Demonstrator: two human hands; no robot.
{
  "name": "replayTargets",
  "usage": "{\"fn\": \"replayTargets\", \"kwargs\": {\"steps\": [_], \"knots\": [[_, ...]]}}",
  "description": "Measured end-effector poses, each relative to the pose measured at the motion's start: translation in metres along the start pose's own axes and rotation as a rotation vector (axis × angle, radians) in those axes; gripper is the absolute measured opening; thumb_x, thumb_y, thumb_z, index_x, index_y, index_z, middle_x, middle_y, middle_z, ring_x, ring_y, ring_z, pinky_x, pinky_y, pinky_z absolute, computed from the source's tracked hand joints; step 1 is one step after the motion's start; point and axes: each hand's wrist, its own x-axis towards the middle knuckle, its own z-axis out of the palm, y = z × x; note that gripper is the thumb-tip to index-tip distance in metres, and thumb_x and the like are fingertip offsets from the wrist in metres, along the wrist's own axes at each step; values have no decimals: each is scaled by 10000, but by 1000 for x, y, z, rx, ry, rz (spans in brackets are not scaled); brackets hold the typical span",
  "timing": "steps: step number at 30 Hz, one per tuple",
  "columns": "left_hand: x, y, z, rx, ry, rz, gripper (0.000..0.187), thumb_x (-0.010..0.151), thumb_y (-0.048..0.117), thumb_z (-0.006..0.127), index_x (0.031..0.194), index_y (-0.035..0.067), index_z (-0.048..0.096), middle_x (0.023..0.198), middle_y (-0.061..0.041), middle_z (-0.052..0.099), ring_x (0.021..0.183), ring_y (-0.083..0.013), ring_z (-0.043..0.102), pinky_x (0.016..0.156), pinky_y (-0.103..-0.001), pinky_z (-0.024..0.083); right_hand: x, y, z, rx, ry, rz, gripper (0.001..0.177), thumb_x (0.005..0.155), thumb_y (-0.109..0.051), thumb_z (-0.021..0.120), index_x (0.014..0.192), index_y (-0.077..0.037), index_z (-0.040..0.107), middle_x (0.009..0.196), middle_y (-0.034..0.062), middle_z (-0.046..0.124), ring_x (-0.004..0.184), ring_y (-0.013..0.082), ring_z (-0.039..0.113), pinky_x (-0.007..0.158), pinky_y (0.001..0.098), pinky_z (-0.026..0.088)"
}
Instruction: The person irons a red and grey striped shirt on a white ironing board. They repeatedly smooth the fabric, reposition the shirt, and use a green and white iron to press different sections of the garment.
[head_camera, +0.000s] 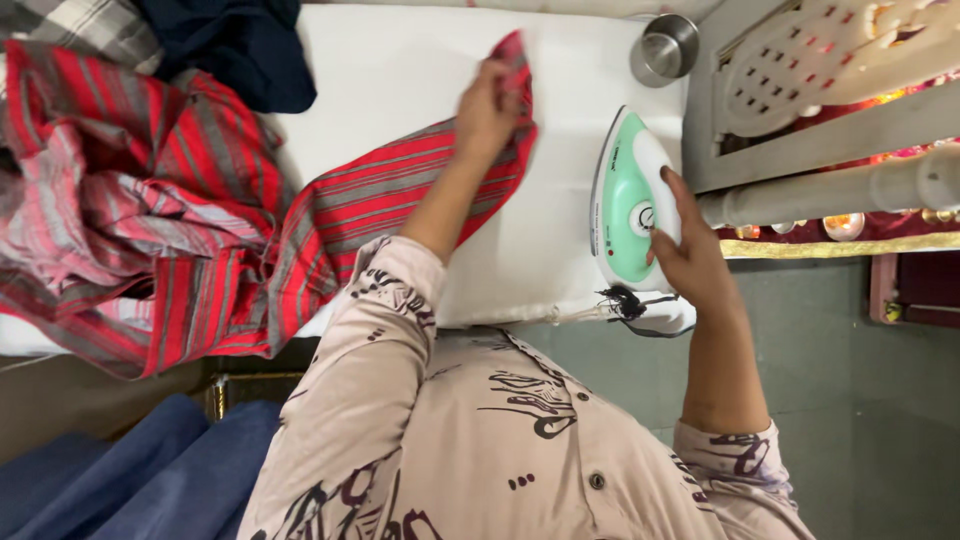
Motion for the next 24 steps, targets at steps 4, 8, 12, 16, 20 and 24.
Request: {"fn": "replayTargets", "kwargs": {"steps": [4,8,12,16,20,24], "knots": [[9,35,36,-369,-212,103,343,966,72,604,1297,103,521,994,-150,723,915,-332,735,848,-399,595,-9,-1,-4,-10,-10,-27,746,908,92,507,1614,-75,328,1347,131,594,783,141,587,756,294,538],[-13,23,1,-243,-63,176,281,1029,44,575,1308,77,571,1160,-163,717,1069,-314,727,934,-395,585,-10,-2,-5,8,-93,-8,734,924,61,516,1623,-92,352,1305,129,607,848,156,572,793,296,539],[-52,-24,-82,450,-90,12,271,1004,172,636,1258,79,633,1287,-152,661,1237,-353,602,1046,-493,494,10,0,17,-86,-160,-309,764,889,86,535,1610,-83,348,1536,216,526,1248,293,563,997,373,477],[-75,-74,-161,1002,96,19,566,874,364,704,1324,42,585,1396,-190,552,1326,-408,428,1027,-743,271,42,11,62,-229,-216,-263,785,893,22,579,1613,-176,334,1446,255,562,1289,396,582,1051,436,476],[-108,-96,-204,865,37,-151,508,961,275,666,1406,59,554,1516,-169,490,1429,-394,389,1081,-712,280,81,33,99,-473,-213,111,801,928,-93,568,1644,-321,291,1256,270,618,1120,433,653,1023,464,512],[-122,-105,-205,877,50,-62,494,1012,275,657,1448,68,551,1557,-173,459,1449,-395,374,1133,-673,294,138,53,106,-458,3,-221,833,867,-49,589,1615,-250,281,1324,313,604,1162,491,614,999,507,490]]}}
